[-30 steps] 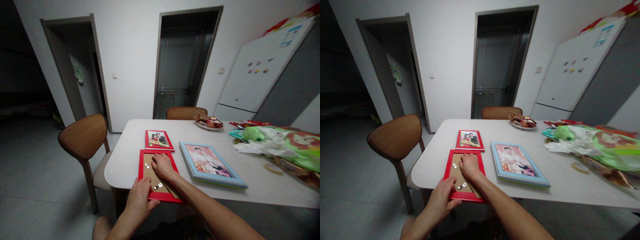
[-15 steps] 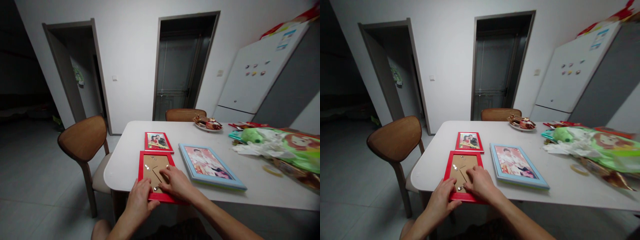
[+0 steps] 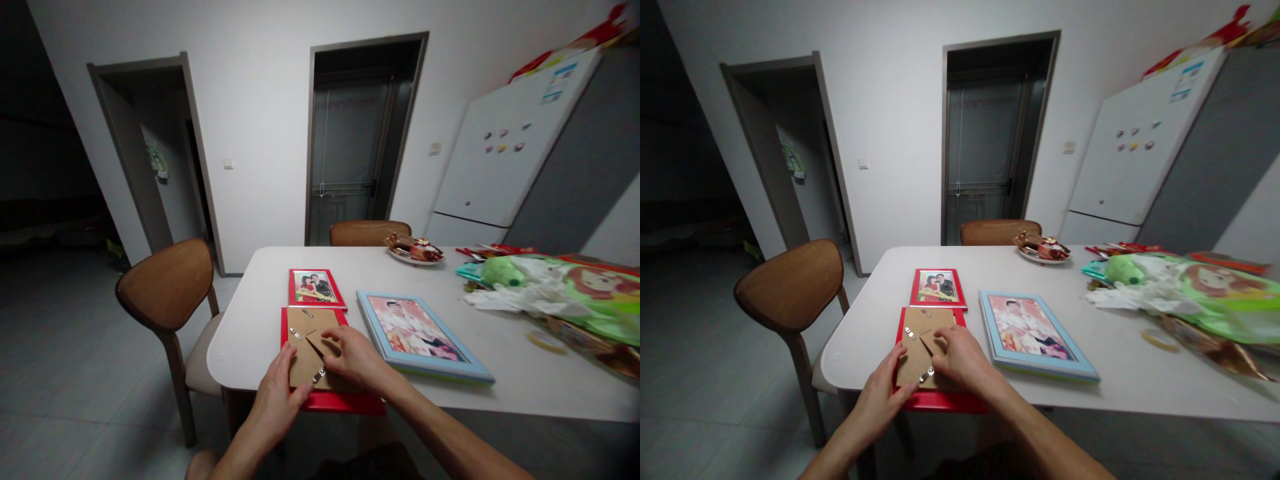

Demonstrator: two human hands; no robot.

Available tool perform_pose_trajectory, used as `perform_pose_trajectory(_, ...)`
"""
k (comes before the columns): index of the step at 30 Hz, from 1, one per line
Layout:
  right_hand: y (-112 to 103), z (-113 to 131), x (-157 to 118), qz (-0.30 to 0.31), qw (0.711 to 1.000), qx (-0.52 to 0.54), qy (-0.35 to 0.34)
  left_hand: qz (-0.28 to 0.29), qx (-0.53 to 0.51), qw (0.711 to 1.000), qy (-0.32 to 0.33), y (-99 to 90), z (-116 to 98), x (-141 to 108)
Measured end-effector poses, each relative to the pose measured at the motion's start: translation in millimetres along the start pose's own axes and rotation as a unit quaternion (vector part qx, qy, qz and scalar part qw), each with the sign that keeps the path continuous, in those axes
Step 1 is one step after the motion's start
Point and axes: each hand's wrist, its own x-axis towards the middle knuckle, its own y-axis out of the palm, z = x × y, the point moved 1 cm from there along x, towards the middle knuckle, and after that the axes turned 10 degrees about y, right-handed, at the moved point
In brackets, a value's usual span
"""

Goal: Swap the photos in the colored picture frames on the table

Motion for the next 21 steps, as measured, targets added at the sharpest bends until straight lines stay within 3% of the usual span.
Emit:
perform_pose_trajectory(3, -0.2, 12.9, -4.2, -0.016, 0.999, 0.026, -0.011, -0.067, -0.116, 0.991, -0.031, -1.0, 3.3, 5.7)
perform_pose_trajectory(5, 2.1, 23.2, -8.0, -0.023, 0.998, 0.054, -0.033, -0.102, -0.218, 0.968, -0.066, -5.8, 6.7, 9.9)
perform_pose_trajectory(9, 3.9, 29.5, -13.3, -0.024, 0.991, 0.111, -0.072, -0.149, -0.323, 0.924, -0.138, -33.3, 19.2, 13.2)
perform_pose_trajectory(12, 0.6, 10.0, -13.9, -0.037, 0.996, 0.073, -0.033, -0.179, -0.304, 0.921, -0.167, -64.3, 38.0, 9.0)
perform_pose_trajectory(15, -0.6, -17.1, -14.2, -0.034, 0.998, -0.026, 0.037, -0.179, -0.218, 0.939, -0.197, -89.0, 61.8, 2.4)
perform_pose_trajectory(21, 8.3, -34.8, -10.9, -0.011, 0.990, -0.110, 0.093, -0.166, -0.064, 0.962, -0.208, -102.5, 86.8, 0.0)
